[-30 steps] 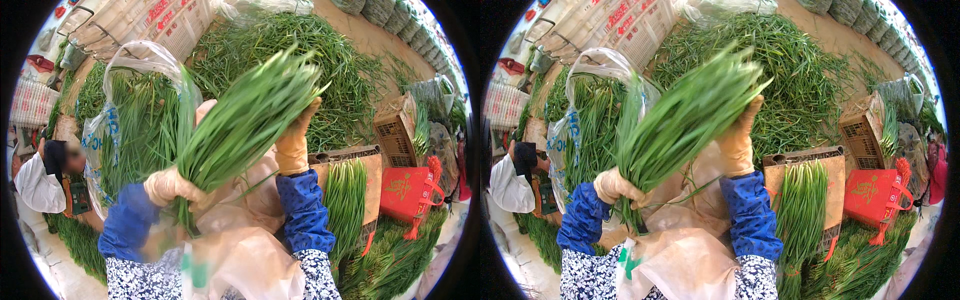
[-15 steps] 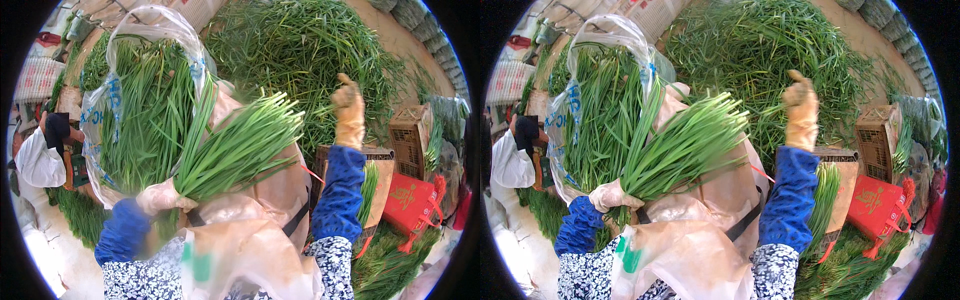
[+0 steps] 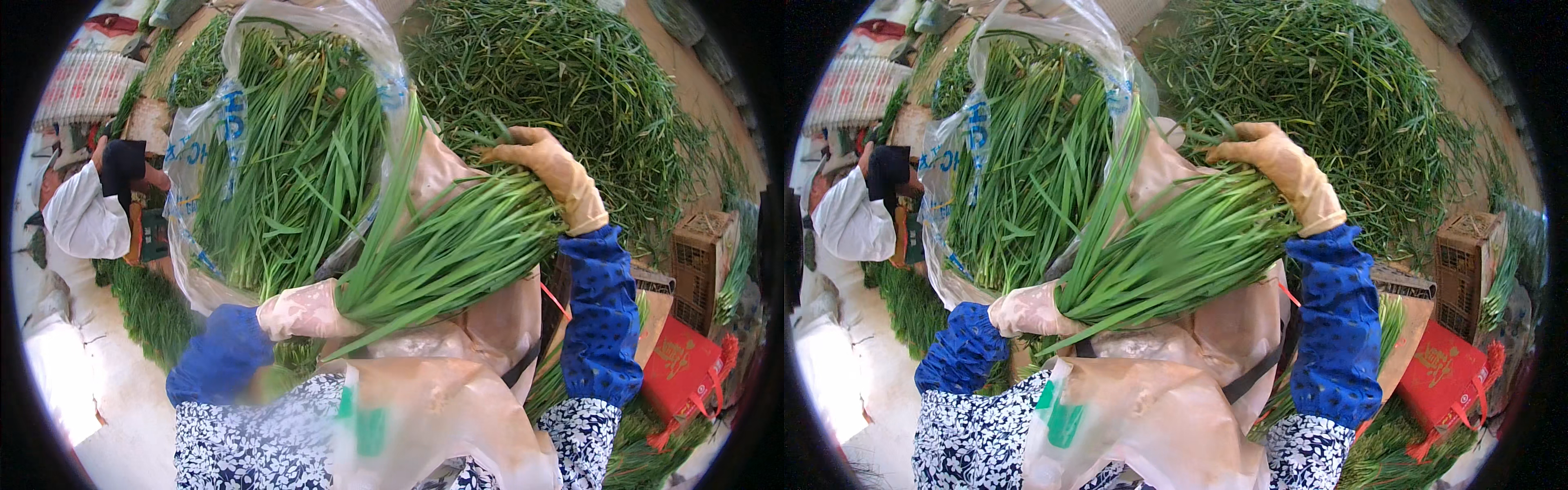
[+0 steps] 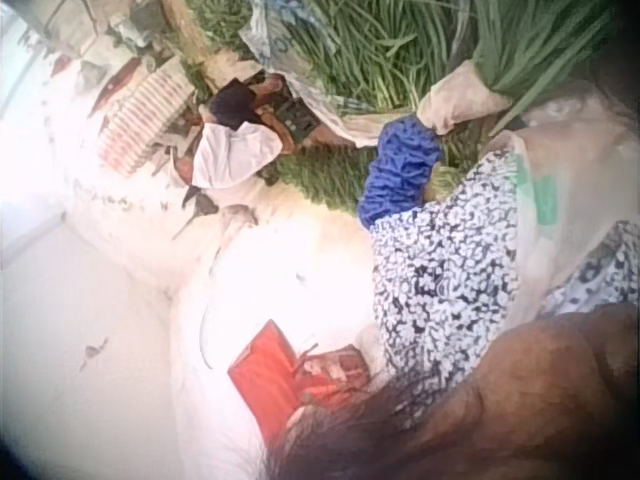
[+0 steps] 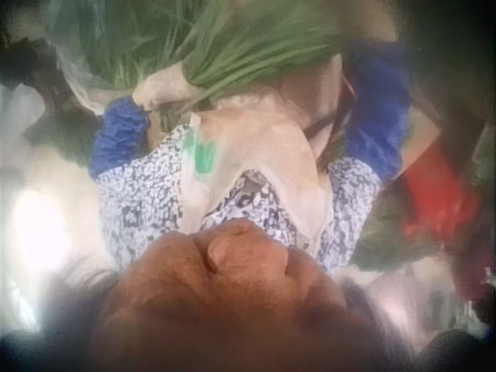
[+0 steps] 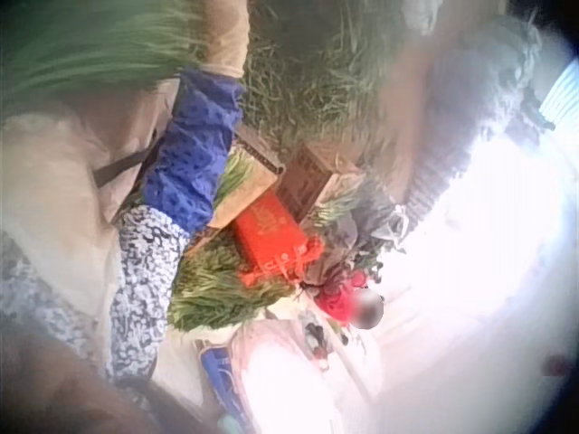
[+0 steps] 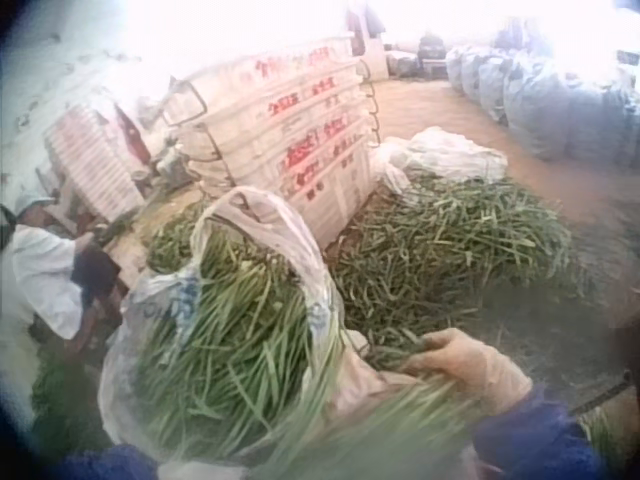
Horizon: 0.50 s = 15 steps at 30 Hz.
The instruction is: The person sorts leeks by hand, gathers them into bundles, and secures each bundle with a red tie while working in a processing facility.
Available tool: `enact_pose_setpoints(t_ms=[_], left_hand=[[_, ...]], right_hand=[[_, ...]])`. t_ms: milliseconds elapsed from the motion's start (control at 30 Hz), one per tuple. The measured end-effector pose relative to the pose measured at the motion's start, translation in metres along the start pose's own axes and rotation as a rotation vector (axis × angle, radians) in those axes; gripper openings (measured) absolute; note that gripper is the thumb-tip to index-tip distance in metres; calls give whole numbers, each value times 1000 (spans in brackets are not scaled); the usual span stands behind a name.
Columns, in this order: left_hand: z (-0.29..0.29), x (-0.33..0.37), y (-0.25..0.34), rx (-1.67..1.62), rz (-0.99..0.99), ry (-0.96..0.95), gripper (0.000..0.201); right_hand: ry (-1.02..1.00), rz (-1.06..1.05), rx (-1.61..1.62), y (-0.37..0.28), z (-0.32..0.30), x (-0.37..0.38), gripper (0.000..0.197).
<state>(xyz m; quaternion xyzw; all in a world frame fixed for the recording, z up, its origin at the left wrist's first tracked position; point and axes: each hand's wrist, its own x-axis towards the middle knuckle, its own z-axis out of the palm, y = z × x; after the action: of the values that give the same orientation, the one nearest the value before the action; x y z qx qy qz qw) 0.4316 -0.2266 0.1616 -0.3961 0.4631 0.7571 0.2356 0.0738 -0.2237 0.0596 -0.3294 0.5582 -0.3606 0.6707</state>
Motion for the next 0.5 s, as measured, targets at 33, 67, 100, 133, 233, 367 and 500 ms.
enact_pose_setpoints(t_ms=[33,67,100,133,233,367,500], left_hand=[[0,-1,4,156,-30,36,54],[2,-3,7,305,-60,60,56],[0,0,-1,334,-59,60,56],[-4,0,-15,308,-50,63,56],[-9,7,-38,292,76,20,56],[-6,2,-26,532,65,14,58],[-4,-6,-12,580,7,3,56]], right_hand=[[6,-44,132,4,-3,-3,26],[11,-93,116,7,-10,-8,22],[104,-154,-82,8,-14,-6,21],[138,-185,-26,8,-16,-5,19],[560,-346,-39,7,-49,-17,16],[803,379,-1414,-3,-103,-11,64],[37,-401,-553,-20,-44,40,106]])
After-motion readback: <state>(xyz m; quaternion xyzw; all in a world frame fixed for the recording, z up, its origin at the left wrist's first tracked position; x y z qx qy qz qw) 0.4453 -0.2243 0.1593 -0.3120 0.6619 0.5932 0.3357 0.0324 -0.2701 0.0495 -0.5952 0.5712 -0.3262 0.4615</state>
